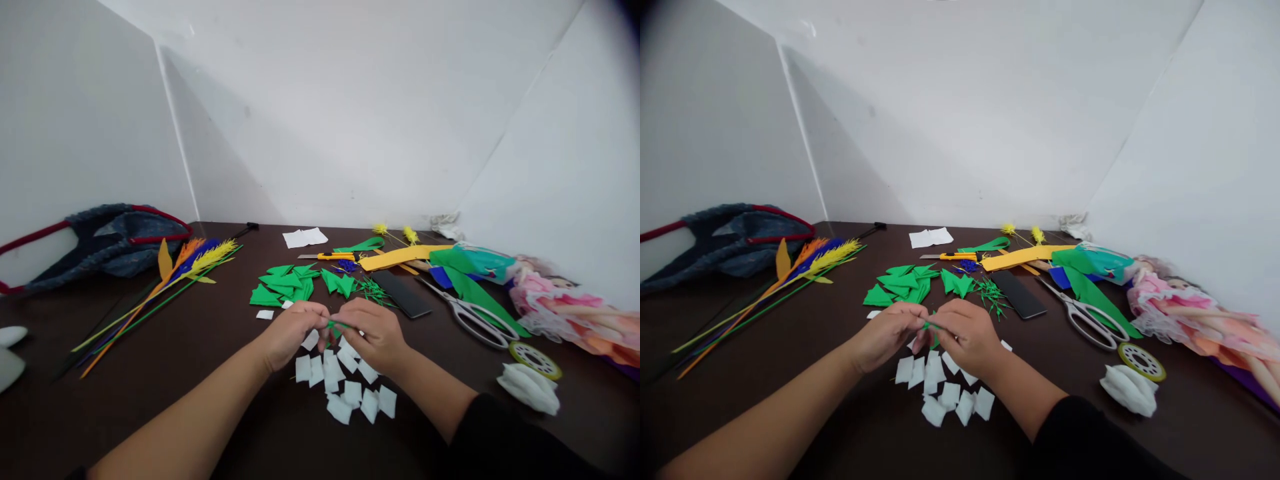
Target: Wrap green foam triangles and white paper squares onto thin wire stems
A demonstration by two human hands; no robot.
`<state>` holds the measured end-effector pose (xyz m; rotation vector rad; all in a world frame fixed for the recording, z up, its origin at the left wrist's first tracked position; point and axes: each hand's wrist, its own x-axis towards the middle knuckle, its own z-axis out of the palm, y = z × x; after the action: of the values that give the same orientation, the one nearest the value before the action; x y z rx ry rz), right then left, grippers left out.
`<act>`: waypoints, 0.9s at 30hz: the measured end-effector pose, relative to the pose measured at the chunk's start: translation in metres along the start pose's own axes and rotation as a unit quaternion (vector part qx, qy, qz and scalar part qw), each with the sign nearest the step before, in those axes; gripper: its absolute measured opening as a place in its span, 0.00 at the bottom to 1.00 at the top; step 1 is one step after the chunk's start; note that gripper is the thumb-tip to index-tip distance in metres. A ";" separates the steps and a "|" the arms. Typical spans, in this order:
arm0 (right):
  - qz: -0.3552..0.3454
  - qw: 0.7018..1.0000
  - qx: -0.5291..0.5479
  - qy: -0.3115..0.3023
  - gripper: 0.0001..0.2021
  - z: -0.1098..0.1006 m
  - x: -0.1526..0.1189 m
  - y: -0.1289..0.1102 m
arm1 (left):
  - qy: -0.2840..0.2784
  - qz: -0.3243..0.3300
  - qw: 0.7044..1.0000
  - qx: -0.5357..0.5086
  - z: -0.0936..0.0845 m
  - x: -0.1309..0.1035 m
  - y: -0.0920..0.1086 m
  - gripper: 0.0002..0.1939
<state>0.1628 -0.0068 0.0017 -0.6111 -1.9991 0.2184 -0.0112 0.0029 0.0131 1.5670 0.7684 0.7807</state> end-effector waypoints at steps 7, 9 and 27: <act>0.188 0.980 0.028 0.060 0.05 0.008 0.002 -0.001 | 0.115 0.166 0.919 0.340 0.005 -0.004 0.005 0.21; 0.247 0.964 0.066 0.069 0.05 0.012 0.002 -0.001 | 0.127 0.181 0.890 0.399 0.005 -0.002 0.002 0.14; 0.212 0.959 0.189 0.009 0.13 0.002 -0.004 0.013 | 0.165 0.107 0.905 0.376 0.009 0.003 0.012 0.08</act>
<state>0.1667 0.0022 -0.0075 -0.7775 -1.7238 0.8318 -0.0013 -0.0012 0.0245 2.2693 1.2601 0.9904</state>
